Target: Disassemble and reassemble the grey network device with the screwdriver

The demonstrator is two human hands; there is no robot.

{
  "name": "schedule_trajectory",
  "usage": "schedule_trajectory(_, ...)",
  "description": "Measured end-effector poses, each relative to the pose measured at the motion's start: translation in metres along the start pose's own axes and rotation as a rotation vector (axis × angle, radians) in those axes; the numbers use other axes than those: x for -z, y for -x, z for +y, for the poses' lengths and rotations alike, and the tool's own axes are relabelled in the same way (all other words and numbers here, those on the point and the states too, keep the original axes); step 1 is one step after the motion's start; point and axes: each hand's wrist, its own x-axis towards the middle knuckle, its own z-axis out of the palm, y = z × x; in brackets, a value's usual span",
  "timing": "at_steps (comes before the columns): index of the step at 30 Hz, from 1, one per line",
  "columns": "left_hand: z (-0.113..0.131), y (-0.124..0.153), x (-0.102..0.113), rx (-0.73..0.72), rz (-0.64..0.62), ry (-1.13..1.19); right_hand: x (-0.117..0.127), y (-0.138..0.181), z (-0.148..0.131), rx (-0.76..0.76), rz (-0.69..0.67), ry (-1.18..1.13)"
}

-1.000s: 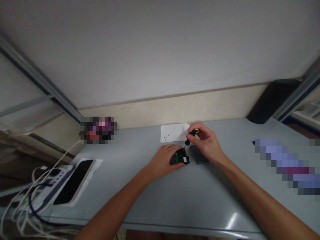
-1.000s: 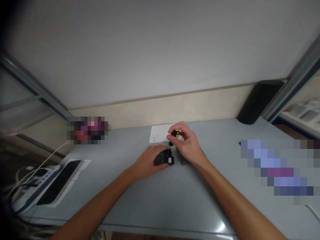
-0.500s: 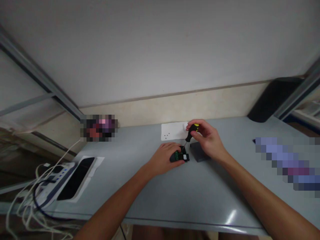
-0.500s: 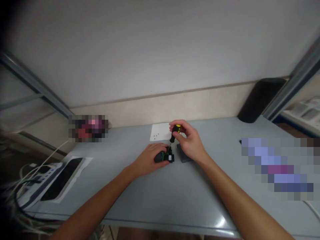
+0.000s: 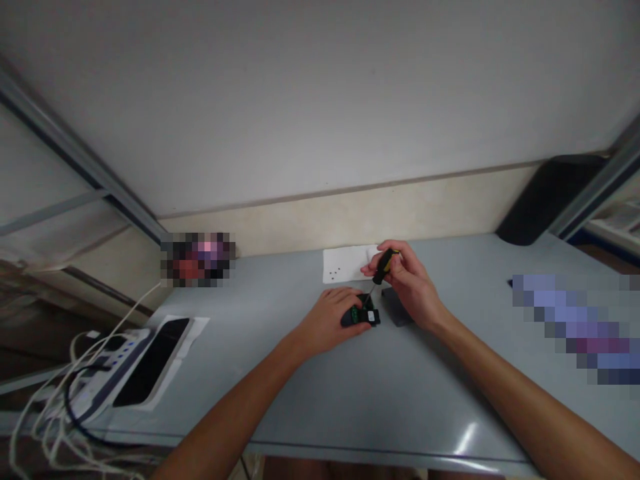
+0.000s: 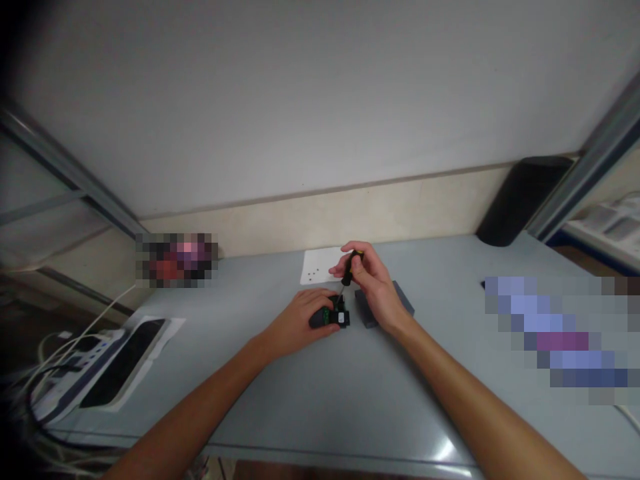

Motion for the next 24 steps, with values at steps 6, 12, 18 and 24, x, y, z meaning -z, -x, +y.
schedule_trajectory(6,0.000,0.001,0.000,0.019,-0.028,-0.013,-0.013,0.003,-0.008,-0.040,0.033,-0.113)
schedule_trajectory(12,0.000,0.001,-0.001,0.021,-0.023,-0.007,-0.023,0.009,-0.016,-0.046,-0.022,-0.092)
schedule_trajectory(18,0.001,0.001,0.000,0.048,-0.038,-0.009,-0.025,0.012,-0.019,-0.016,-0.050,-0.053)
schedule_trajectory(24,0.003,0.000,0.000,0.067,-0.026,-0.003,-0.027,0.012,-0.019,-0.044,-0.056,-0.120)
